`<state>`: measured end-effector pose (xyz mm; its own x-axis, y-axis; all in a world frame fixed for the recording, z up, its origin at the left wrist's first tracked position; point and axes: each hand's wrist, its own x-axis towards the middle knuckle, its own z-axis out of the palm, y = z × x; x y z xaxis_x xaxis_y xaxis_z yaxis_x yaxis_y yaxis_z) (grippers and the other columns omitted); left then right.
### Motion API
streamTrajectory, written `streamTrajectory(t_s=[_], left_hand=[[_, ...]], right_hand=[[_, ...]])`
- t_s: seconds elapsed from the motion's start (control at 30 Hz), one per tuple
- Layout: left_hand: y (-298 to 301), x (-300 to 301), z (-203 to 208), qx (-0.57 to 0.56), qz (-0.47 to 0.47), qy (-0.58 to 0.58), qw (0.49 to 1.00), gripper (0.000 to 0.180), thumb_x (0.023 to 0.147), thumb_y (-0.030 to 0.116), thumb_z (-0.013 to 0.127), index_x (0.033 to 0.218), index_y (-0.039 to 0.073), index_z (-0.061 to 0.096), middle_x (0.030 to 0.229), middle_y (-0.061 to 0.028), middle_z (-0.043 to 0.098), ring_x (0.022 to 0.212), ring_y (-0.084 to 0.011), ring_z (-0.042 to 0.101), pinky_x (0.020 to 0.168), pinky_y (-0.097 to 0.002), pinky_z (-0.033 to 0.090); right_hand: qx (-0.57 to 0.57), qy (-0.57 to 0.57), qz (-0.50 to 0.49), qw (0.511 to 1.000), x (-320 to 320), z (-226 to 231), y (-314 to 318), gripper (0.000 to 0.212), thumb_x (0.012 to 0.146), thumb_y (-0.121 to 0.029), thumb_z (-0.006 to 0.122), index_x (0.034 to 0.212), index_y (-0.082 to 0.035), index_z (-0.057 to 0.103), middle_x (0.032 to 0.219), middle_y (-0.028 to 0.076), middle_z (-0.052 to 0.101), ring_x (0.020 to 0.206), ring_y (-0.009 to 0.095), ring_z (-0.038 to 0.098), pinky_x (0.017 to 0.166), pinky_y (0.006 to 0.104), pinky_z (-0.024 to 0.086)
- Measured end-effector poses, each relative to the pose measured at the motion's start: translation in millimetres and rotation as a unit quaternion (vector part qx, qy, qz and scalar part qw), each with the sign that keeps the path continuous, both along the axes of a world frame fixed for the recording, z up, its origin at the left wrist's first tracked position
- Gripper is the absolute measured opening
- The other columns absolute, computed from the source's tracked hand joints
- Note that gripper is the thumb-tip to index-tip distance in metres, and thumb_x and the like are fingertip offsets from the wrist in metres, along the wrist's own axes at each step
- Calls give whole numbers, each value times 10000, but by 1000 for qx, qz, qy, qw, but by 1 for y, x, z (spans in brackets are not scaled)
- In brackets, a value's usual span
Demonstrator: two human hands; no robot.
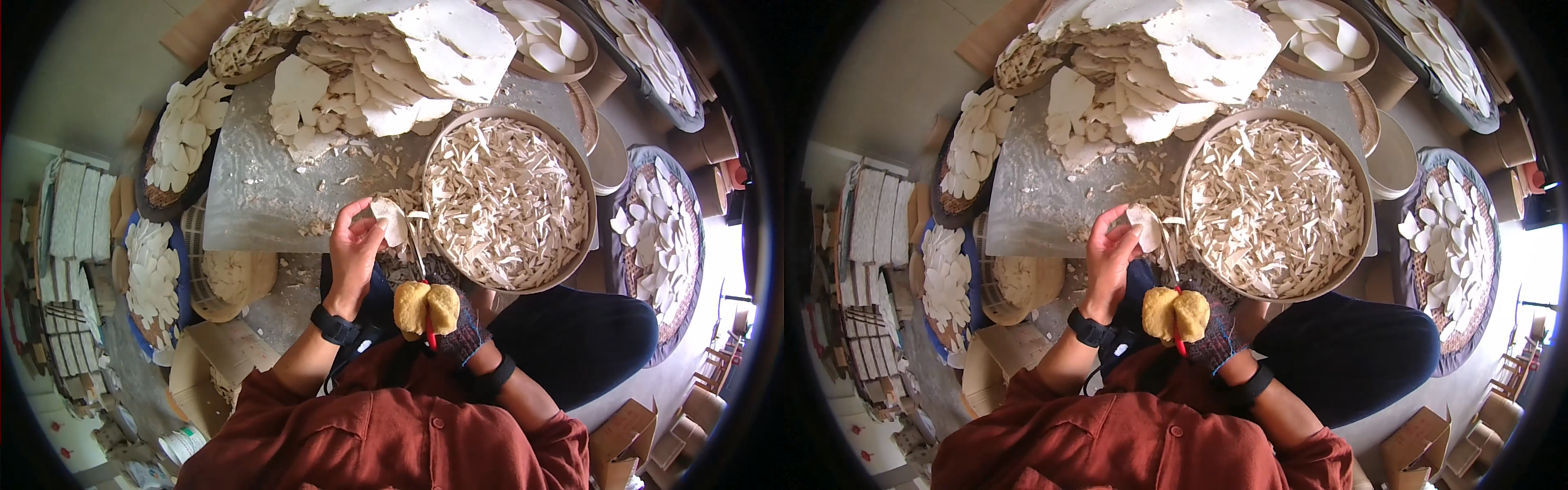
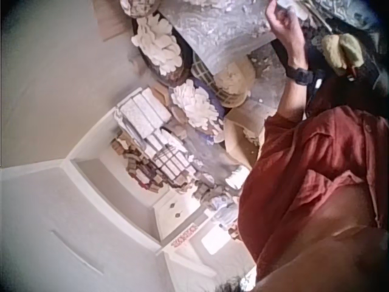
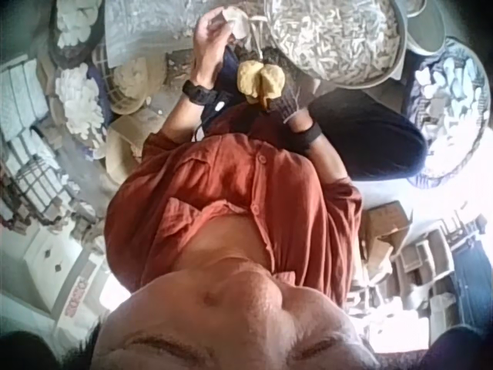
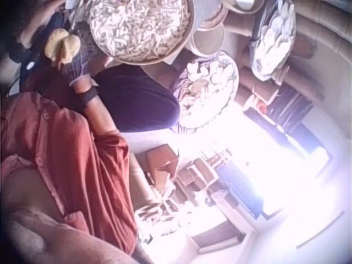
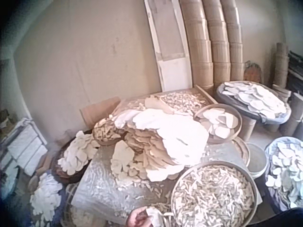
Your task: The person picks up large pieces of white material from a stack, cuts them into smaller strips using shears, and drops the fragments into a round container. They repeat this process, occasionally reaching for new pieces from the pile or moving fragments within the container by hand.
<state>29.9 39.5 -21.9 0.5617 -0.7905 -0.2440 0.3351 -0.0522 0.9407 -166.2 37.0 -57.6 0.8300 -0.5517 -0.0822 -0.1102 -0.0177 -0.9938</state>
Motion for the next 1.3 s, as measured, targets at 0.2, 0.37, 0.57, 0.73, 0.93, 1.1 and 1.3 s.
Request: streamTrajectory(t_s=[0.2,0.37,0.57,0.73,0.93,1.1,1.3], left_hand=[[1,2,-3,-5,-52,-19,998,391,866,36,638,1236,14,512,812,-26,642,700,-56,592,611,-204,508],[1,7,-3,27,-82,-8,996,425,868,20,620,1272,32,488,894,-66,662,810,-137,651,703,-298,571],[2,12,1,17,-46,3,999,375,858,27,638,1211,28,510,859,-52,657,764,-102,633,650,-250,544],[5,7,4,16,-75,-33,997,341,849,33,655,1166,40,528,819,-11,637,704,-42,567,616,-179,465],[9,5,6,4,-122,-6,992,352,899,24,571,1247,-5,532,924,-83,660,798,-129,643,692,-282,567],[6,15,4,19,-163,-4,987,333,911,26,545,1241,-20,541,959,-97,659,846,-173,660,716,-311,578],[6,28,13,14,-182,16,983,218,904,55,553,1112,-2,524,928,-109,645,732,-184,664,613,-276,544]], right_hand=[[183,-136,-58,972,6,1,5,281,851,-163,653,1083,-6,625,1039,101,670,951,184,653,841,314,514],[305,-199,-87,927,6,1,7,296,852,-189,657,1082,-5,626,1040,99,669,965,187,650,851,314,510],[257,-157,-54,952,5,-6,5,304,869,-201,641,1103,-10,612,1062,97,658,991,199,643,886,326,502],[18,-111,-25,993,8,-21,5,324,931,-152,555,1216,0,530,1174,120,605,1076,201,605,941,339,479],[320,-168,-46,931,8,-20,4,334,904,-155,571,1213,-32,543,1165,127,610,1096,208,588,946,343,466],[352,-166,-50,920,6,-7,7,300,892,-194,598,1156,-52,591,1127,113,631,1070,197,600,919,343,478],[-40,-12,-25,999,1,-5,1,302,854,-166,600,1132,-47,607,1079,113,647,1002,243,626,868,338,498]])
